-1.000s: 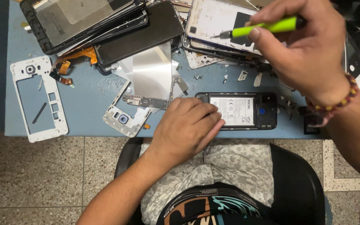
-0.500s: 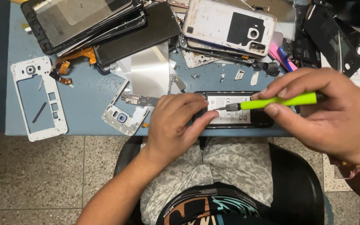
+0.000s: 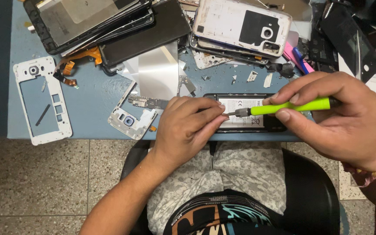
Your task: The person uses a green-handled screwdriver to remove screws from the back of a disassembled smartphone. The person holds the phone steady with the left hand while unscrewing multiple fasteners around the battery and camera area. The phone remains on the workbench throughout the clip.
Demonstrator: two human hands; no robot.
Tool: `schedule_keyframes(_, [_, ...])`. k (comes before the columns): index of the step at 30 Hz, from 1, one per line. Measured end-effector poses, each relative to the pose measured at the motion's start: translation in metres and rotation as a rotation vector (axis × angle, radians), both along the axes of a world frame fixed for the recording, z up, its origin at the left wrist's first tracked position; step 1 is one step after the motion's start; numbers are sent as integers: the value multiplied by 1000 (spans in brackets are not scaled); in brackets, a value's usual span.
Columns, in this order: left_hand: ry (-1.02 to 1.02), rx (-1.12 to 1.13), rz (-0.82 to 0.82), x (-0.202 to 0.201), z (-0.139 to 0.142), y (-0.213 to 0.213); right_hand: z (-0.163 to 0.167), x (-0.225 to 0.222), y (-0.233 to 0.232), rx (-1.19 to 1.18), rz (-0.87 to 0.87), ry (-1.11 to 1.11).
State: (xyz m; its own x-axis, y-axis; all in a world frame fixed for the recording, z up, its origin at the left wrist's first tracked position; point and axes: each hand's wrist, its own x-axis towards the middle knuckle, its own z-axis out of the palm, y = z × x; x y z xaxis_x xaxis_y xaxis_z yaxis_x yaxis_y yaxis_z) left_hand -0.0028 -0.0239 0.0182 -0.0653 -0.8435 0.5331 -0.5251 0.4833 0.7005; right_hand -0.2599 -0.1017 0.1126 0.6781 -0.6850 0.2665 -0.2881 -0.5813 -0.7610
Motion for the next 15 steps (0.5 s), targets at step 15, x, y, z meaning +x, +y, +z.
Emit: schedule_keyframes(15, [16, -8, -6, 2, 2, 0, 2, 4, 1, -52, 49, 0])
